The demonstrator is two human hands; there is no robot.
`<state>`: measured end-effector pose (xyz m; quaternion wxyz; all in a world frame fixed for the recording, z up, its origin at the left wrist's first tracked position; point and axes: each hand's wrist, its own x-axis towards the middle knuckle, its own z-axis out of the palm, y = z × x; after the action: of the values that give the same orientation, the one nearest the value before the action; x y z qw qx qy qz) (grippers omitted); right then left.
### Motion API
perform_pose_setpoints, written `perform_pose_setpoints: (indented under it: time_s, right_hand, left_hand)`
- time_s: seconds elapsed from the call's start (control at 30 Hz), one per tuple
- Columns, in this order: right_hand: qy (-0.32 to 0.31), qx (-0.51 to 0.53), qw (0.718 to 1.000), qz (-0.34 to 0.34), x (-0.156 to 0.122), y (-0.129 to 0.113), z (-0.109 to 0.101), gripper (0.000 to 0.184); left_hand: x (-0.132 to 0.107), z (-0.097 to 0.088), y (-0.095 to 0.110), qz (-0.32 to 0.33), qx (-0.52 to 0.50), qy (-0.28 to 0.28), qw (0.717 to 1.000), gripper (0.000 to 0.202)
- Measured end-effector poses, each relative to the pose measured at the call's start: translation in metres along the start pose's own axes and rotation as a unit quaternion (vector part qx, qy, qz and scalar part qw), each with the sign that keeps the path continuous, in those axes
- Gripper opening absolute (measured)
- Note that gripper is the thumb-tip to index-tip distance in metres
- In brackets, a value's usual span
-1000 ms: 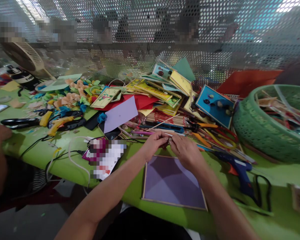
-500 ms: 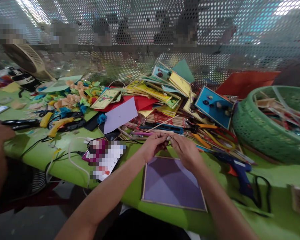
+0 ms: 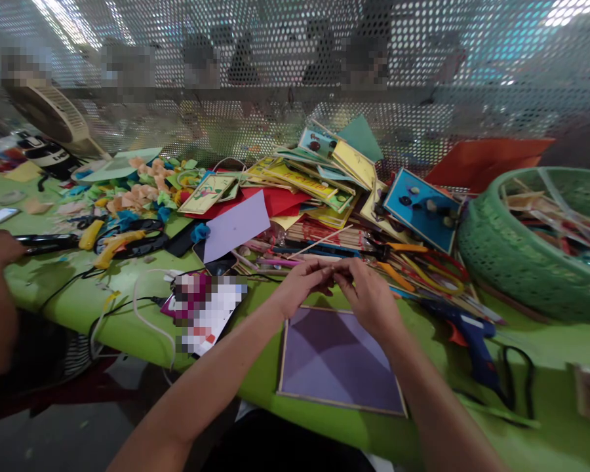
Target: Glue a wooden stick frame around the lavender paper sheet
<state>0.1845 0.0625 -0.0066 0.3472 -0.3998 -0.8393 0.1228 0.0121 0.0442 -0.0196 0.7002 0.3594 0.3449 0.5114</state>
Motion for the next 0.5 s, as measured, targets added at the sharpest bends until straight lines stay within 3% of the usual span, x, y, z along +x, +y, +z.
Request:
perform_pose_setpoints:
  time_s: [0.2,0.5]
  right_hand:
    - [-0.015,0.003,1.0,-0.016,0.001,-0.006,0.001,0.011]
    - [-0.013,0.065,0.997,0.044,-0.002,0.004,0.0,0.009]
  left_hand:
    - [0.001,-0.005,-0.004,-0.016,-0.019,0.006,1.0,0.053]
    - [0.001,-0.004,-0.001,-0.028,-0.051,-0.001,0.998,0.056]
